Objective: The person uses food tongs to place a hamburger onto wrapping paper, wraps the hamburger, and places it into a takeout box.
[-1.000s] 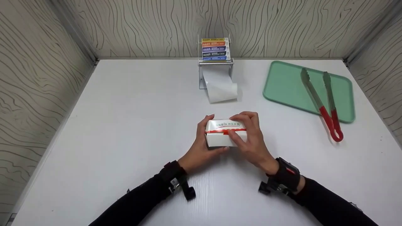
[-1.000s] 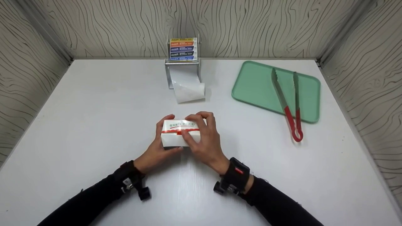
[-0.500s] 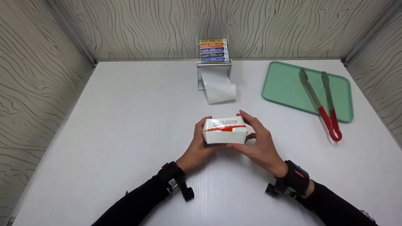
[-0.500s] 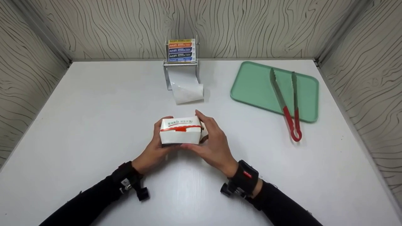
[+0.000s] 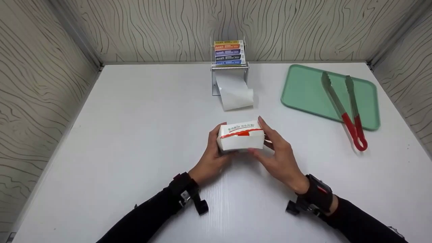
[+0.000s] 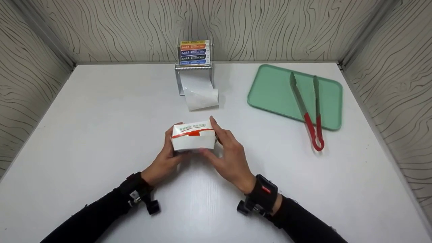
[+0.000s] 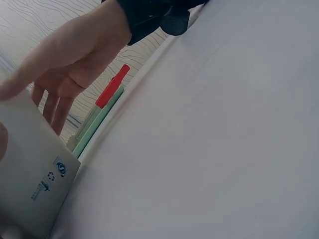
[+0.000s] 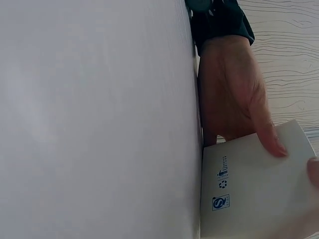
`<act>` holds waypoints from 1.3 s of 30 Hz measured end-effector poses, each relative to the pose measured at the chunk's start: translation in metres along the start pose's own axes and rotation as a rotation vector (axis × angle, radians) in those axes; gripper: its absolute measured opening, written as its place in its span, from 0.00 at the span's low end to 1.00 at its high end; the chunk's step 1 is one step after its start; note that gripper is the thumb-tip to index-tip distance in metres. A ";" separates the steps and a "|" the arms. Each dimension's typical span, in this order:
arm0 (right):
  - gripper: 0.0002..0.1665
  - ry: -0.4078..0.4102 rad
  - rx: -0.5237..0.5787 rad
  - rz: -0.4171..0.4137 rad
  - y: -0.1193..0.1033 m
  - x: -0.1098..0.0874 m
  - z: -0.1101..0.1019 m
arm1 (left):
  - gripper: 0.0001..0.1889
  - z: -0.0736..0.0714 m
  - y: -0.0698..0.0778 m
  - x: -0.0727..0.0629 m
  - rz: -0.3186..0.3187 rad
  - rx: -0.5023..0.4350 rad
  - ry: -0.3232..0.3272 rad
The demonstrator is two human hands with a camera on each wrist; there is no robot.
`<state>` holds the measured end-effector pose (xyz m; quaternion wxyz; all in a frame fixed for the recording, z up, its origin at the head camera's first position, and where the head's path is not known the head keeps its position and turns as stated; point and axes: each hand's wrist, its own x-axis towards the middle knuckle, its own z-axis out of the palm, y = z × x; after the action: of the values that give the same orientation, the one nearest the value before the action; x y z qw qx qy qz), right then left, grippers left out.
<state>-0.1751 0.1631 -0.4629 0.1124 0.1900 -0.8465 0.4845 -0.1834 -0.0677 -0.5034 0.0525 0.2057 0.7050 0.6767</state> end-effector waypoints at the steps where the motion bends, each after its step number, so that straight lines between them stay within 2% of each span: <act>1: 0.45 -0.004 0.001 0.006 -0.001 0.000 0.000 | 0.47 0.000 0.000 0.000 -0.001 -0.006 0.000; 5: 0.33 -0.011 0.070 0.074 -0.004 0.002 0.000 | 0.47 0.000 0.001 0.001 -0.003 -0.022 0.000; 8: 0.28 0.007 0.142 0.128 -0.006 0.003 0.000 | 0.47 -0.001 0.002 0.000 -0.006 -0.028 -0.012; 14: 0.25 0.025 0.182 0.207 -0.012 0.007 -0.001 | 0.46 -0.002 0.002 0.000 -0.015 -0.014 -0.027; 19: 0.24 -0.031 0.334 0.365 -0.020 0.013 -0.004 | 0.46 -0.002 0.003 -0.001 0.002 0.024 -0.034; 22: 0.25 -0.056 0.391 0.406 -0.022 0.017 -0.005 | 0.48 -0.002 0.002 -0.001 0.010 0.055 -0.030; 25: 0.27 -0.077 0.382 0.393 -0.021 0.019 -0.006 | 0.49 -0.001 0.001 -0.001 -0.004 0.050 -0.029; 29: 0.26 -0.079 0.325 0.336 -0.016 0.017 -0.005 | 0.48 0.000 0.000 -0.002 -0.032 0.000 -0.017; 31: 0.25 -0.050 0.295 0.305 -0.014 0.015 -0.003 | 0.47 0.001 0.000 -0.002 -0.040 -0.008 -0.008; 35: 0.23 0.065 0.215 0.231 -0.008 0.008 0.002 | 0.46 0.002 -0.002 -0.002 -0.040 -0.005 0.006; 39: 0.29 0.120 0.108 0.094 -0.005 0.002 0.005 | 0.46 0.001 -0.001 0.000 -0.039 -0.003 0.012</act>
<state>-0.1749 0.1562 -0.4609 0.1298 0.1265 -0.8188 0.5448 -0.1835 -0.0668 -0.5042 0.0616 0.1876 0.7084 0.6777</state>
